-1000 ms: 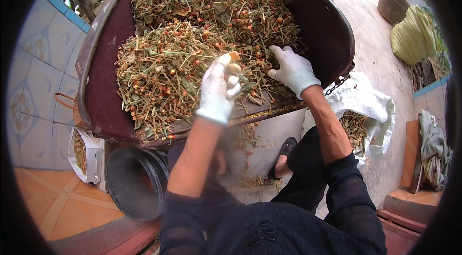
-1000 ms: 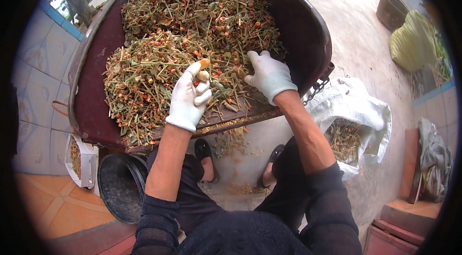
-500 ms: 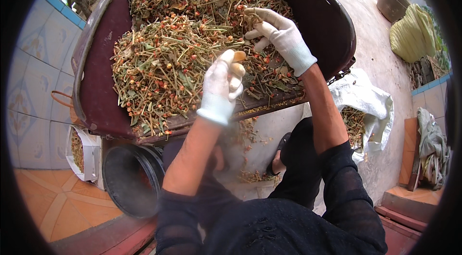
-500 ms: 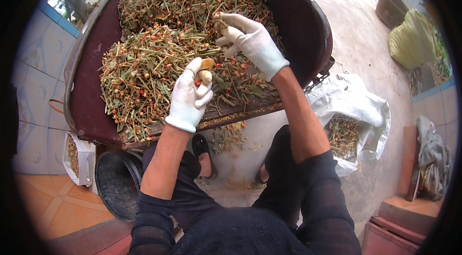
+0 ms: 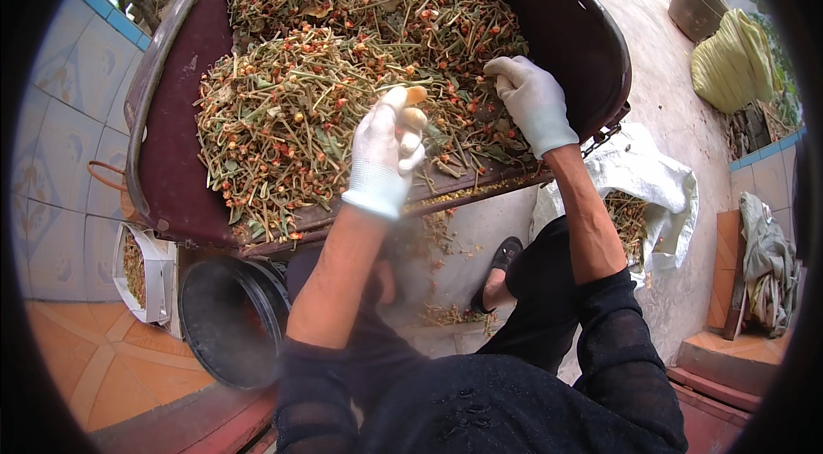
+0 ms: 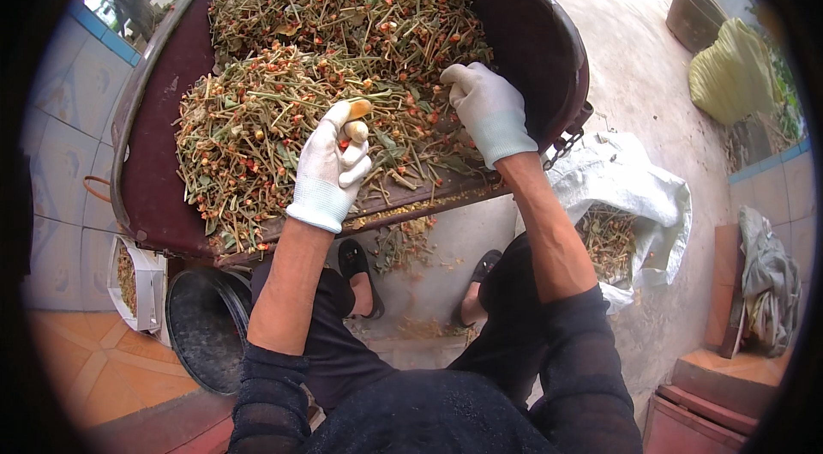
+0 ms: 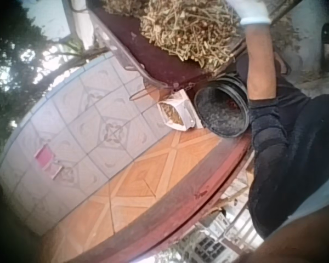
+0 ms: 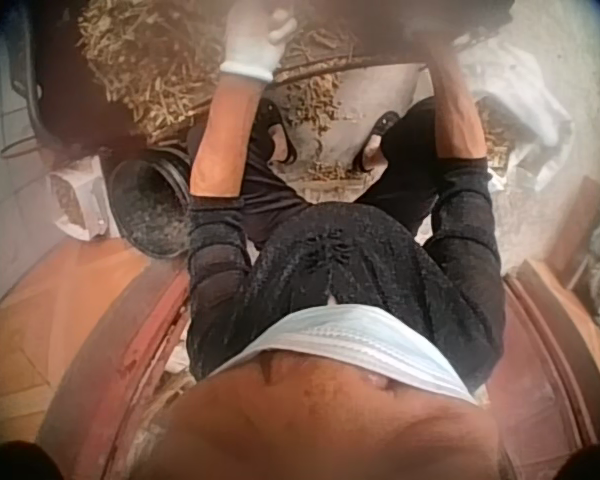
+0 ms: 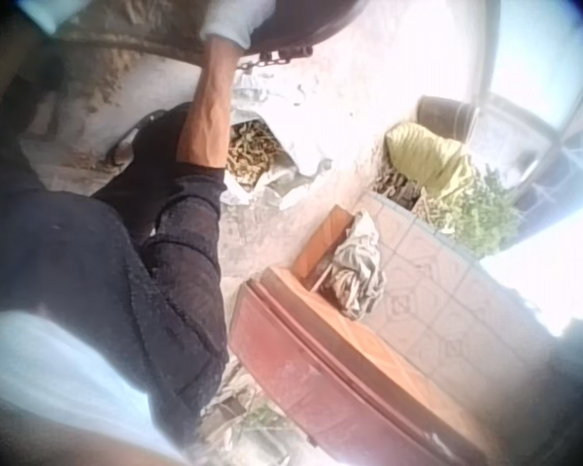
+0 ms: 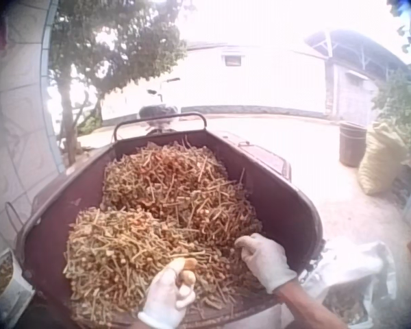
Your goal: The person stands at a large maroon tub filled with dried plant material and uses gloved hands to pick up handfuls of the mixture. They separate the contents, dropping the processed material into a white sack on the floor while discarding unwanted stems back into the tub.
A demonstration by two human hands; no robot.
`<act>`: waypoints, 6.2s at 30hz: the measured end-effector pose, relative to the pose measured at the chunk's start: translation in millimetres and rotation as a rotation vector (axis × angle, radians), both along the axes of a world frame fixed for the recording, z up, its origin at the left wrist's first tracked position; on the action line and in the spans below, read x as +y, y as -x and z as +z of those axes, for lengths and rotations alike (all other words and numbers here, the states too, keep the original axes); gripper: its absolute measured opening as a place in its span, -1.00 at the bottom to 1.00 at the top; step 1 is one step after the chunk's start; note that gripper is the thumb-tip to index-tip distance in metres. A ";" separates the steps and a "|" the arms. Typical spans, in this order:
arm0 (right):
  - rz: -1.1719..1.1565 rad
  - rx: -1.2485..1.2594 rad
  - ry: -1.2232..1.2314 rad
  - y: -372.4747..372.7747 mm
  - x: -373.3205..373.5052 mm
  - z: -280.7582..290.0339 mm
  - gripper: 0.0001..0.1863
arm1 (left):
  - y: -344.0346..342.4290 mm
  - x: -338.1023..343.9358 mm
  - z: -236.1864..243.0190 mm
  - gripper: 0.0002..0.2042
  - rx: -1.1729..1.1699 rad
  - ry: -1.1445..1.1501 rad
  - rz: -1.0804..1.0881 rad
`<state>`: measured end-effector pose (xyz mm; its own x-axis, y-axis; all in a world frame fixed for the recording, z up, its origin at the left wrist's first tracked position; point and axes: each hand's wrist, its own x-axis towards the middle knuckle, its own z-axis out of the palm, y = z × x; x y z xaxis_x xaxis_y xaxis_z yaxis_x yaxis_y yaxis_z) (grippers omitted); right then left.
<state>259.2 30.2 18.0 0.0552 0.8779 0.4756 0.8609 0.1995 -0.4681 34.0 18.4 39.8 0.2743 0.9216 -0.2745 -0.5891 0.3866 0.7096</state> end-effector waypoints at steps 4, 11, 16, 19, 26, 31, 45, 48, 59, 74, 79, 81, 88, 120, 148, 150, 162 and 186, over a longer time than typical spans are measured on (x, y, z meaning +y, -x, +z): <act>-0.073 -0.012 0.009 6.5 -3.7 2.6 -0.77 | 2.4 0.2 -1.3 -0.74 0.015 0.003 0.004; 0.022 -0.219 0.285 17.3 -5.6 -10.9 -0.84 | -0.6 -1.7 1.7 -0.74 0.025 0.010 -0.003; 0.091 -0.074 0.341 15.3 -2.5 -6.0 -0.83 | 2.2 -0.3 -0.9 -0.74 0.028 0.008 -0.006; 0.212 0.165 0.101 8.5 2.8 -5.5 -0.79 | 2.4 0.8 0.3 -0.74 0.014 0.017 0.017; 0.419 1.358 0.587 29.8 -12.7 21.6 -0.72 | -4.4 -3.6 -0.1 -0.68 0.144 -0.003 -0.149; 0.595 1.383 0.659 35.0 -13.0 14.4 -0.72 | -7.2 -3.4 -5.0 -0.83 -0.002 0.031 -0.146; 0.310 0.862 0.341 54.1 -24.1 24.2 -0.79 | -16.4 -7.6 1.1 -0.86 0.511 -0.280 -0.009; 0.296 0.884 0.296 56.0 -23.9 22.9 -0.81 | -16.0 -8.9 1.2 -0.84 0.393 -0.192 -0.004; 0.281 1.152 0.471 52.6 -22.4 24.8 -0.82 | -14.7 -9.6 -1.3 -0.82 0.333 -0.189 -0.060; 0.276 0.794 0.256 59.7 -31.7 23.6 -0.85 | -10.5 -7.3 -2.3 -0.87 0.457 -0.238 -0.072; 0.319 0.613 0.034 57.5 -28.5 15.6 -0.85 | -15.6 -9.1 -0.6 -0.87 0.423 -0.209 -0.088; 0.298 0.680 0.140 59.8 -32.1 20.5 -0.85 | -13.4 -6.8 -0.7 -0.87 0.424 -0.222 -0.093; 0.269 1.095 0.440 62.2 -34.7 38.2 -0.87 | -13.3 -7.9 -1.6 -0.91 0.238 -0.198 -0.065; 0.070 0.739 0.221 33.2 -17.3 35.8 -0.74 | 33.4 24.3 2.4 -0.75 -0.340 0.049 0.192; 0.211 -0.010 0.261 31.1 -43.5 11.7 -0.31 | 37.4 13.7 12.5 -0.76 -0.215 0.077 0.195; 0.319 0.462 0.202 55.7 -42.0 27.7 -0.39 | 39.7 12.3 10.7 -0.77 -0.231 0.083 0.209; -0.464 -0.035 0.280 24.4 36.3 28.6 -0.11 | 50.1 13.1 8.7 -0.80 -0.297 0.054 0.191; 0.142 0.143 -0.192 45.5 -1.4 3.1 -0.82 | 39.5 15.7 3.6 -0.74 -0.257 0.044 0.163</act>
<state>213.6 28.8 21.1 0.0165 0.7760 0.6305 0.7456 0.4106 -0.5248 -5.6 34.1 43.5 0.1897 0.9480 -0.2555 -0.8038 0.2994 0.5140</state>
